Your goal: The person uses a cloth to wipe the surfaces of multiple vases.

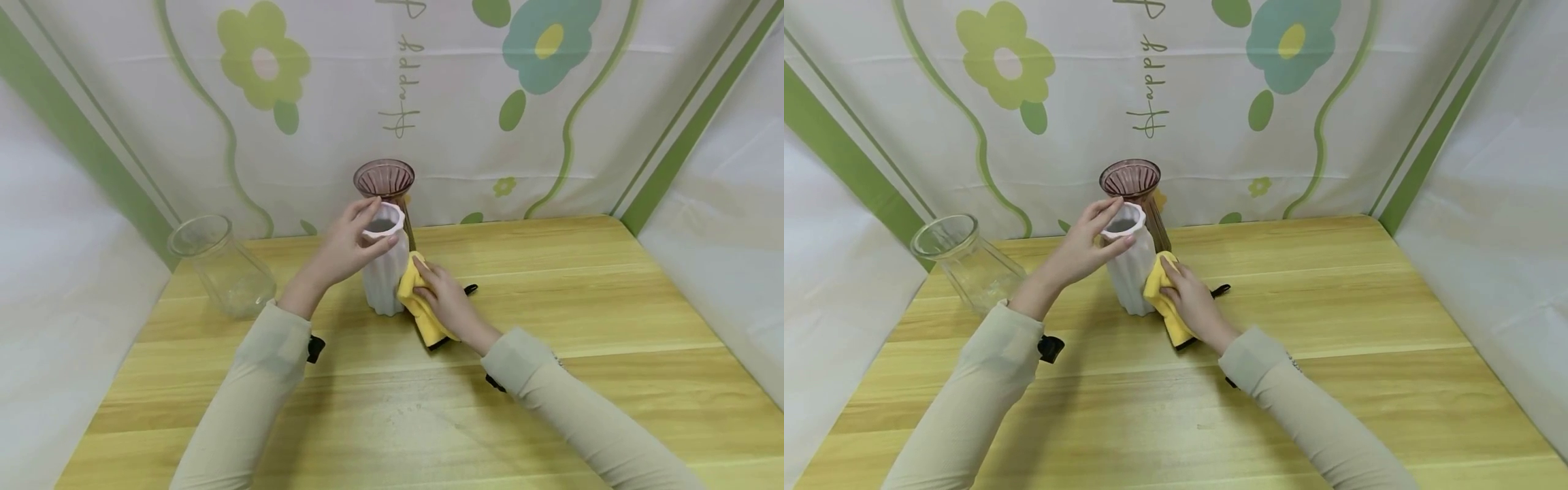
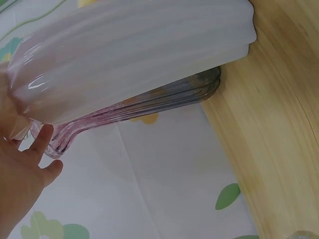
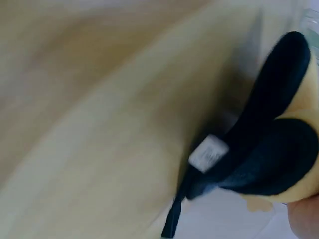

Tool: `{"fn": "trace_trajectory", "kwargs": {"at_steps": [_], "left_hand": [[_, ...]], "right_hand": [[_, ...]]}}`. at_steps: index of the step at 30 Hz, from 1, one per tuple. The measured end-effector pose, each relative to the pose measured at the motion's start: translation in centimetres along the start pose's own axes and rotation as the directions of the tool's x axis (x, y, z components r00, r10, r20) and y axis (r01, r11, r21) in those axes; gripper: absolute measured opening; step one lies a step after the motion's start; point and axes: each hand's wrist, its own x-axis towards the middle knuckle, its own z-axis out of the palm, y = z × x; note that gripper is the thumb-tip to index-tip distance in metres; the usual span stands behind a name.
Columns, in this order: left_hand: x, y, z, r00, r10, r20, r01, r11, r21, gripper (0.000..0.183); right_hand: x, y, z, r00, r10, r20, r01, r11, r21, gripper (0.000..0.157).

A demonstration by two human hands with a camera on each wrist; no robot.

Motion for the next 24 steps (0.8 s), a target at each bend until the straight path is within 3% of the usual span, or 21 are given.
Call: {"fn": "trace_trajectory", "kwargs": {"at_steps": [6, 11, 18, 24], "left_hand": [[0.0, 0.2, 0.1, 1.0, 0.016, -0.022, -0.014, 0.998, 0.053, 0.078], [-0.2, 0.2, 0.2, 0.999, 0.013, -0.048, -0.01, 0.998, 0.057, 0.076], [-0.2, 0.2, 0.1, 0.996, 0.045, -0.08, -0.039, 0.996, 0.081, 0.071], [-0.2, 0.2, -0.5, 0.999, 0.023, -0.034, -0.023, 1.0, 0.002, 0.069]], "right_hand": [[-0.7, 0.6, 0.5, 0.998, 0.013, 0.066, -0.007, 0.996, -0.086, 0.056], [-0.5, 0.3, 0.1, 0.999, 0.006, 0.052, -0.003, 0.998, -0.062, 0.055], [0.5, -1.0, -1.2, 0.997, -0.046, -0.059, 0.047, 0.999, 0.025, 0.056], [1.4, -2.3, -2.2, 0.988, -0.055, -0.144, 0.073, 0.989, 0.125, 0.056]]}}
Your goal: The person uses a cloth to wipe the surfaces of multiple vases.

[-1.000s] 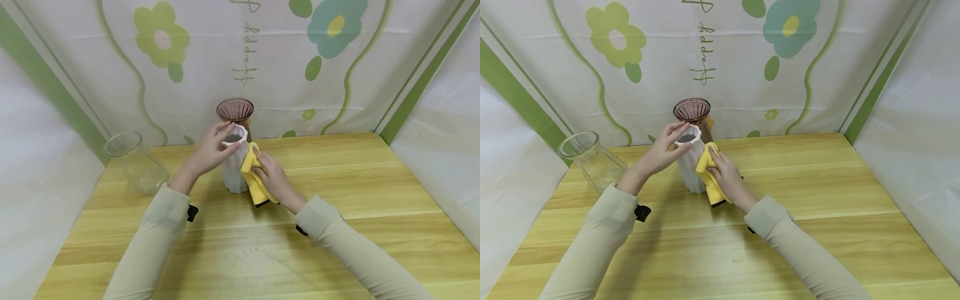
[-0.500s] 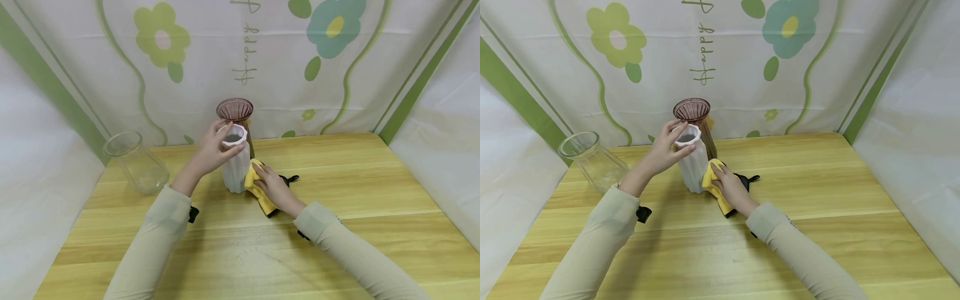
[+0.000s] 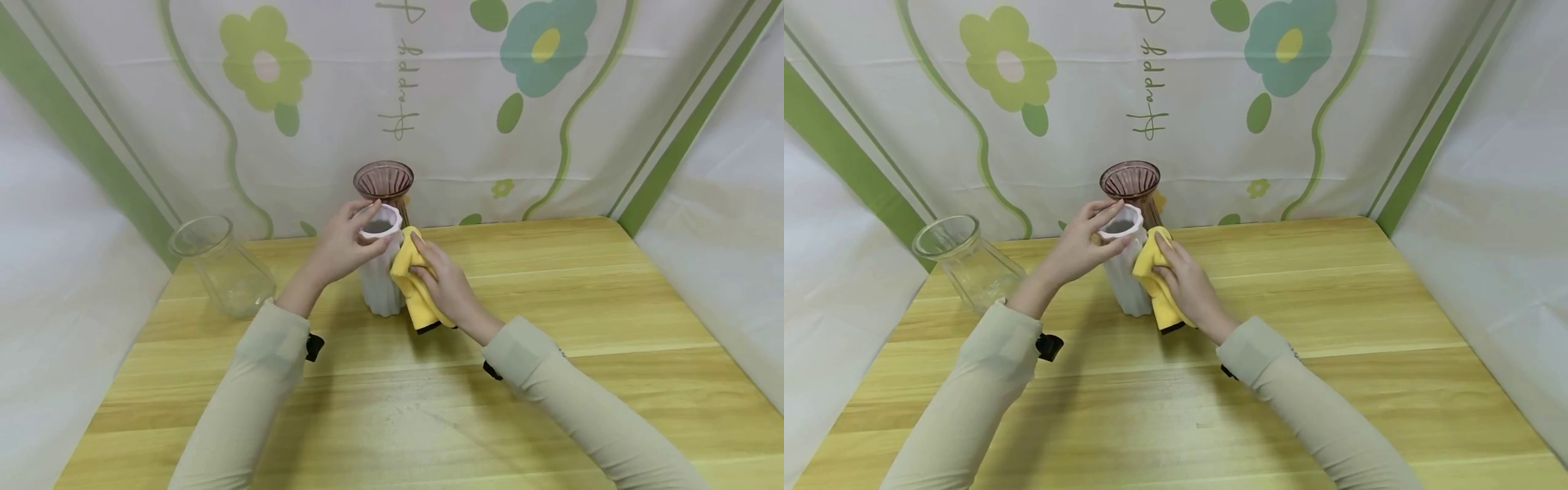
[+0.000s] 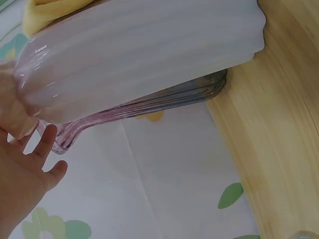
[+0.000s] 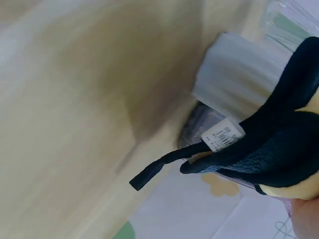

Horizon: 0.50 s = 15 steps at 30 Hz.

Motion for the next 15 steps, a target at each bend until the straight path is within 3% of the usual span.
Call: {"fn": "trace_trajectory", "kwargs": {"at_steps": [5, 15], "left_hand": [[-0.1, -0.2, -0.1, 1.0, -0.015, 0.025, 0.015, 1.0, -0.01, 0.069], [-0.1, -0.5, 0.1, 1.0, 0.01, 0.027, -0.01, 1.0, -0.023, 0.069]], "right_hand": [[0.2, -0.3, 0.2, 1.0, -0.012, 0.019, 0.012, 1.0, 0.007, 0.059], [-1.5, 2.3, 1.6, 0.976, 0.085, 0.202, -0.055, 0.987, -0.149, 0.059]]}}
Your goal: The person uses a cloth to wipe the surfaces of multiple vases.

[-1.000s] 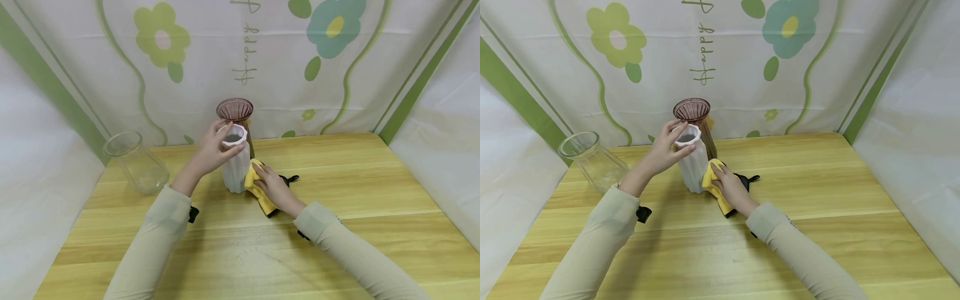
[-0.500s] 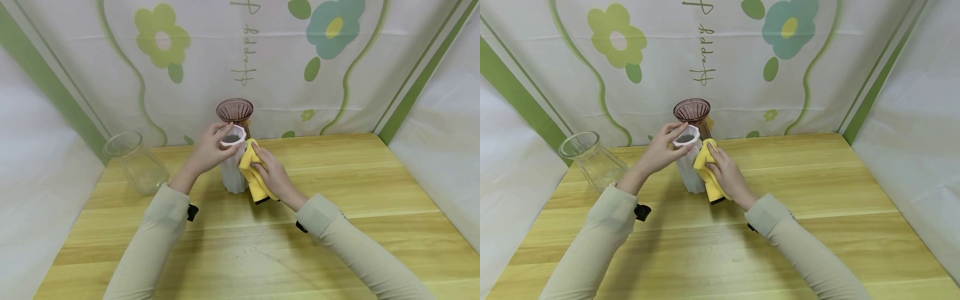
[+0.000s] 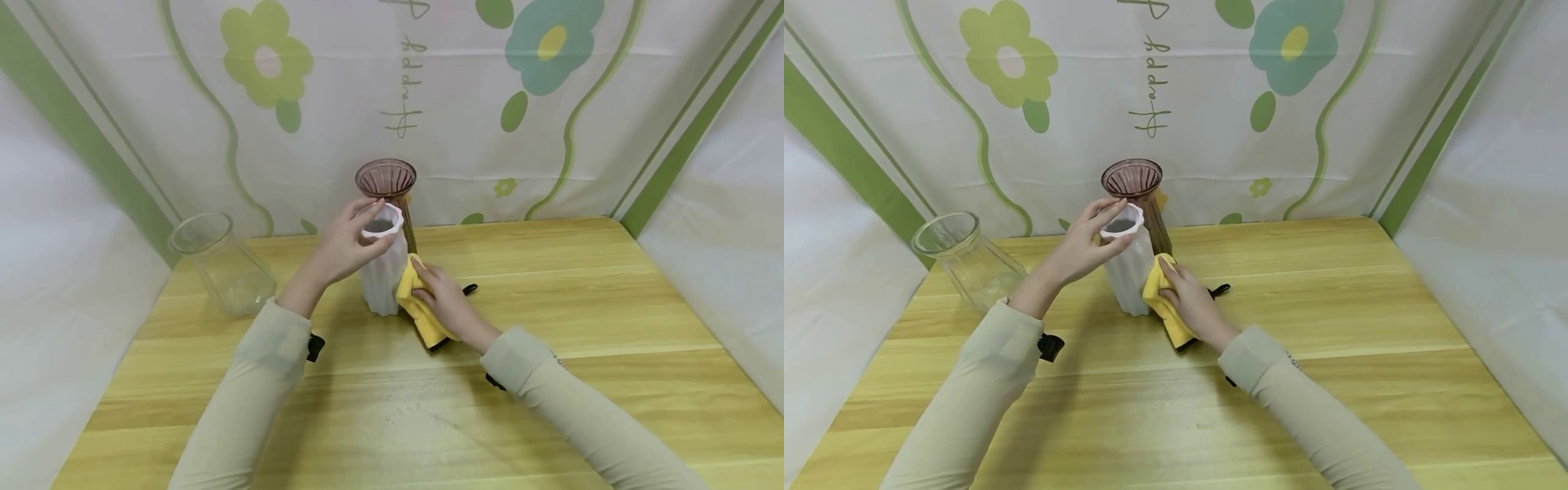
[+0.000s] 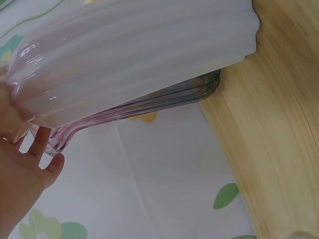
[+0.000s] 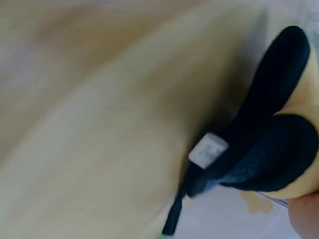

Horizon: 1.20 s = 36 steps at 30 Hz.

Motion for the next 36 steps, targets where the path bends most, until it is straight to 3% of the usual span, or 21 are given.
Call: {"fn": "trace_trajectory", "kwargs": {"at_steps": [7, 13, 23, 31, 36], "left_hand": [[-0.1, 0.0, 0.2, 0.999, 0.02, -0.03, -0.02, 1.0, -0.006, 0.066], [-0.1, 0.1, 0.1, 0.999, 0.03, -0.033, -0.029, 0.999, 0.027, 0.065], [-0.2, 0.3, -0.3, 0.999, 0.03, -0.025, -0.028, 0.998, 0.054, 0.065], [-0.4, 0.3, -0.6, 0.999, 0.028, 0.047, -0.026, 0.999, -0.036, 0.064], [-0.4, 0.3, -0.4, 0.998, 0.032, 0.051, -0.029, 0.998, -0.058, 0.065]], "right_hand": [[-0.5, 0.8, 0.7, 0.999, 0.028, 0.017, -0.027, 0.999, -0.043, 0.058], [-0.3, 0.3, 0.1, 0.998, -0.021, -0.066, 0.021, 1.0, -0.008, 0.056], [1.1, -1.7, -1.8, 0.975, -0.06, -0.213, 0.085, 0.99, 0.111, 0.057], [0.9, -1.6, -1.5, 0.983, -0.075, -0.168, 0.093, 0.99, 0.105, 0.061], [0.0, -0.4, -0.1, 0.996, -0.029, -0.082, 0.032, 0.999, 0.033, 0.06]]}}
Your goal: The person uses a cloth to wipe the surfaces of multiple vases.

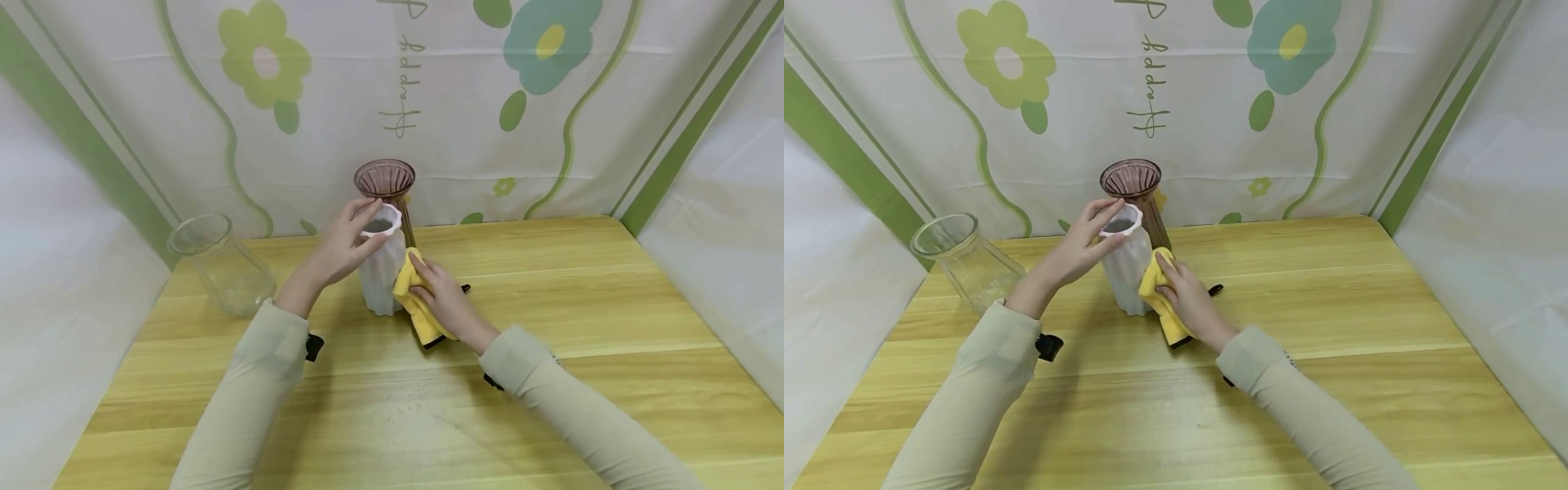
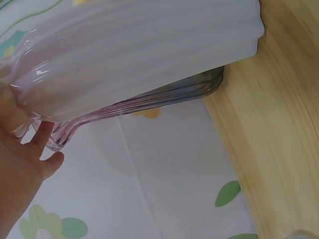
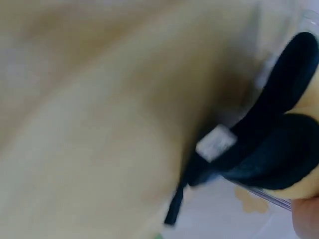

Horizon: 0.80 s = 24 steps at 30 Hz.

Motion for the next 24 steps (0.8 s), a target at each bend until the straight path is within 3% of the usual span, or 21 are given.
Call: {"fn": "trace_trajectory", "kwargs": {"at_steps": [4, 8, 18, 24], "left_hand": [[0.1, -0.1, 0.1, 1.0, -0.012, 0.001, 0.012, 1.0, 0.023, 0.068], [0.2, -0.1, 0.1, 0.999, -0.038, 0.004, 0.038, 0.999, 0.025, 0.07], [0.0, -0.2, 0.0, 1.0, 0.018, -0.015, -0.018, 1.0, 0.013, 0.072], [0.0, -0.2, -0.4, 1.0, 0.03, 0.003, -0.031, 0.998, 0.049, 0.068]], "right_hand": [[-0.7, 0.7, 0.8, 0.997, 0.044, 0.059, -0.041, 0.998, -0.057, 0.059], [-0.9, 1.1, 1.1, 0.997, 0.044, 0.065, -0.039, 0.996, -0.081, 0.057], [0.0, 0.4, -0.4, 1.0, -0.011, -0.003, 0.011, 1.0, -0.016, 0.057], [1.0, -1.0, -1.6, 0.994, -0.038, -0.104, 0.044, 0.998, 0.048, 0.057]]}}
